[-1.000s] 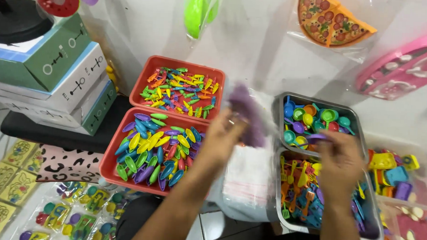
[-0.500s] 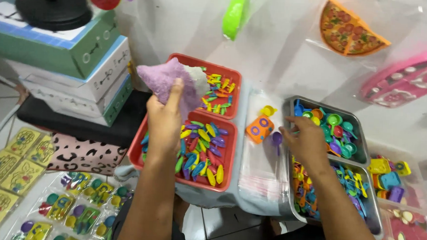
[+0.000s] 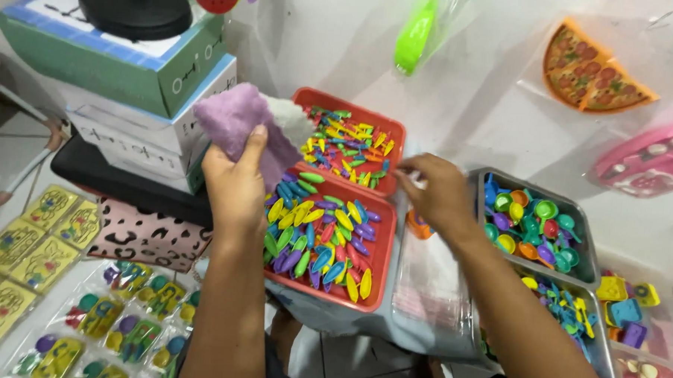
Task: The person is cleaning small plastic toys using a purple cloth and then sorting them into different trays or packaging them into bags.
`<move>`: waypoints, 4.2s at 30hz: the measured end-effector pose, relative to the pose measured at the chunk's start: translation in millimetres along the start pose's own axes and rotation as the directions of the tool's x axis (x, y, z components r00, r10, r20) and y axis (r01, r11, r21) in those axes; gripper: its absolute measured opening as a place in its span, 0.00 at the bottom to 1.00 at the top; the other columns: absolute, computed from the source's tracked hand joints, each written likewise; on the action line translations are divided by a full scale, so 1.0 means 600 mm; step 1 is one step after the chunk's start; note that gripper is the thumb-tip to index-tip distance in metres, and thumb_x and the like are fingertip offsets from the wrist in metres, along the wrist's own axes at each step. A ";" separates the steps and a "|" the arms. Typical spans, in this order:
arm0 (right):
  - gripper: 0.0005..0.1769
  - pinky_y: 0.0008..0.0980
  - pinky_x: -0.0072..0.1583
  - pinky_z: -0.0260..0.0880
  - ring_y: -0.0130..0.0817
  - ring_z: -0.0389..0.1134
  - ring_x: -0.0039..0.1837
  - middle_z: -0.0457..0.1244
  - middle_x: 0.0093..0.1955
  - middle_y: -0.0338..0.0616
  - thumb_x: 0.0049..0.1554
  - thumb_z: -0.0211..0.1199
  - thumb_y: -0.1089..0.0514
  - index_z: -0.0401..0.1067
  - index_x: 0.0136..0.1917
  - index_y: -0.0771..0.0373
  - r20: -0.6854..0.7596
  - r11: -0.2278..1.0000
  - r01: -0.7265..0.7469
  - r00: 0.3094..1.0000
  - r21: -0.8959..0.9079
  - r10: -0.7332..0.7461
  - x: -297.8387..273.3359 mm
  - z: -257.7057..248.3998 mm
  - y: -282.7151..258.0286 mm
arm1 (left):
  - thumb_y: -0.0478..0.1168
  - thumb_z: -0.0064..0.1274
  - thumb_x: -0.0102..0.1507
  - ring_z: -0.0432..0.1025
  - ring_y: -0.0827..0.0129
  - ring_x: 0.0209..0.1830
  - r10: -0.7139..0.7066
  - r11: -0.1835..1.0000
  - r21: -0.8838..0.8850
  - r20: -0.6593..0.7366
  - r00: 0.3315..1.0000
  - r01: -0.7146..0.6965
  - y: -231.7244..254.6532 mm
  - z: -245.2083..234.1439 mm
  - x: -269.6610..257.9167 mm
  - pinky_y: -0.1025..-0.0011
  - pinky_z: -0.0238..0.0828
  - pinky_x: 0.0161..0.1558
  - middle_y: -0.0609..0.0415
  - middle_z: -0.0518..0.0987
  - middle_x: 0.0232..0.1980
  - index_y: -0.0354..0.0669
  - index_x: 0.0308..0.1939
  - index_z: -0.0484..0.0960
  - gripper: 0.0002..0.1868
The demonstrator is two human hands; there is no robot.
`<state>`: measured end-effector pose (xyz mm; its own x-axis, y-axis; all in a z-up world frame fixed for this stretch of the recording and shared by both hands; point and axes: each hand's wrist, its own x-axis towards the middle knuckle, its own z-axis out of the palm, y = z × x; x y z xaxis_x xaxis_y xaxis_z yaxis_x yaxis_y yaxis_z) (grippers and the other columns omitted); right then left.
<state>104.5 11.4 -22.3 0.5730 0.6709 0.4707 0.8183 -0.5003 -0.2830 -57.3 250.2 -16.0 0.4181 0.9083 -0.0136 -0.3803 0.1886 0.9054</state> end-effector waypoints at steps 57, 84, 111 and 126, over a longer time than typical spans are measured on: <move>0.10 0.27 0.41 0.66 0.27 0.65 0.33 0.73 0.35 0.35 0.49 0.73 0.52 0.85 0.46 0.53 0.381 0.724 -0.667 0.632 -0.177 0.675 -0.282 -0.296 0.122 | 0.38 0.50 0.76 0.77 0.87 0.47 0.021 0.999 0.034 0.400 0.916 -0.038 -0.025 0.072 -0.074 0.92 0.79 0.55 0.65 0.80 0.52 0.46 0.56 0.77 0.05; 0.29 0.37 0.48 0.71 0.37 0.73 0.46 0.73 0.43 0.31 0.48 0.70 0.50 0.73 0.65 0.46 0.316 0.596 -0.657 0.506 -0.461 0.802 -0.342 -0.238 0.108 | 0.40 0.50 0.74 0.78 0.86 0.50 -0.008 0.994 0.102 0.418 0.908 -0.038 -0.029 0.099 -0.097 0.90 0.78 0.56 0.63 0.81 0.53 0.45 0.56 0.78 0.08; 0.09 0.24 0.44 0.70 0.24 0.66 0.40 0.68 0.36 0.43 0.54 0.70 0.68 0.78 0.49 0.70 -0.135 0.600 -0.280 0.822 0.749 0.553 -0.206 -0.228 0.022 | 0.55 0.48 0.70 0.71 0.68 0.24 -0.425 0.905 0.355 0.731 0.534 0.235 -0.117 0.219 -0.287 0.70 0.67 0.27 0.54 0.75 0.25 0.40 0.33 0.82 0.23; 0.12 0.25 0.49 0.70 0.29 0.69 0.45 0.70 0.46 0.43 0.48 0.71 0.69 0.79 0.47 0.67 -0.116 0.736 -0.261 0.901 0.624 0.418 -0.225 -0.178 0.057 | 0.37 0.68 0.55 0.75 0.78 0.20 -0.466 0.816 0.562 0.778 0.421 -0.135 -0.077 0.229 -0.288 0.78 0.74 0.24 0.55 0.86 0.26 0.36 0.34 0.90 0.07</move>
<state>50.0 -154.8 -6.2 0.8530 0.3322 0.4026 0.4814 -0.2023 -0.8528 1.2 33.0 2.7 0.9952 0.0034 -0.0978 0.0968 -0.1787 0.9791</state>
